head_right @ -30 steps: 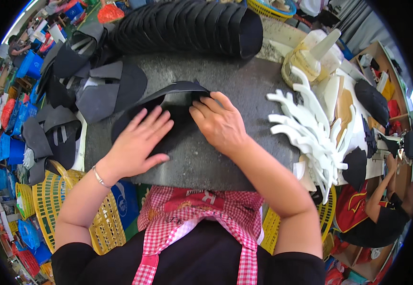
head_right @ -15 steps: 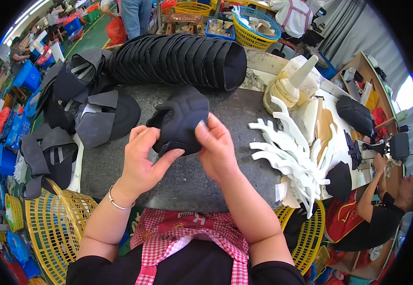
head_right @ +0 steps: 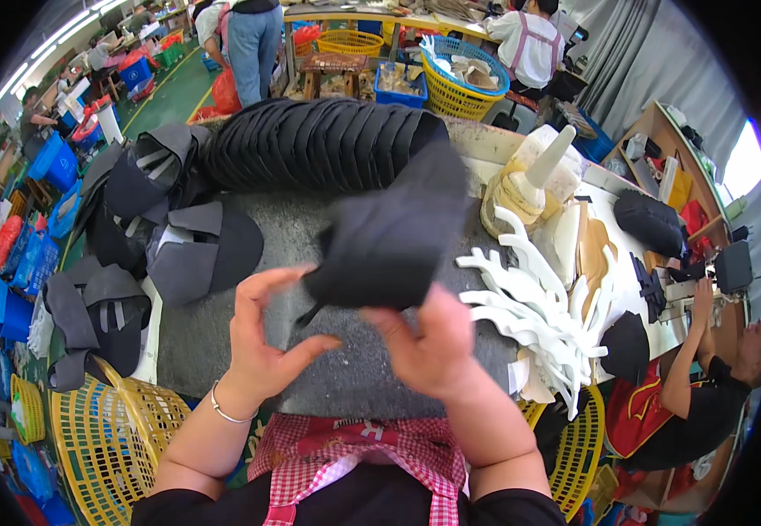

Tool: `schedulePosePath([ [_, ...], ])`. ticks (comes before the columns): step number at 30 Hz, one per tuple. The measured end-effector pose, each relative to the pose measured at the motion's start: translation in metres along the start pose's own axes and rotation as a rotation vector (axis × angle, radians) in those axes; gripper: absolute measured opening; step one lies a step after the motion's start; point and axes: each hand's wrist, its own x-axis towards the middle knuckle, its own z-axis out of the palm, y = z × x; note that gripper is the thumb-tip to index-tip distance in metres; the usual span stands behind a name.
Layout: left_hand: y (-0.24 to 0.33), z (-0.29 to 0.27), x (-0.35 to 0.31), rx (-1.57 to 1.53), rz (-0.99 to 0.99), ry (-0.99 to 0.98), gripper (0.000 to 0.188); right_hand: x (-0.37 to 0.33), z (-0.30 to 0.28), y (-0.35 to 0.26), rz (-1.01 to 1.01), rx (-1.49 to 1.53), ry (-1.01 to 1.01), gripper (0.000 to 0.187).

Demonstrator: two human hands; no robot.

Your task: Inserting white foam liners into black shoe upper components in a factory setting.

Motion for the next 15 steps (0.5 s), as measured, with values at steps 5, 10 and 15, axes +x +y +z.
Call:
schedulePosePath([
  [5,-0.04,-0.028,-0.009,0.171,-0.109,0.071,0.063,0.11,-0.024,0.058,-0.199,-0.837,0.171,0.03],
  [10,-0.075,-0.081,-0.016,0.524,-0.102,0.208,0.051,0.154,-0.013,0.205,0.443,-0.226,0.198,0.028],
  [15,-0.117,-0.102,0.004,1.062,-0.08,0.105,0.053,0.148,0.01,0.27,0.435,0.618,0.237,0.037],
])
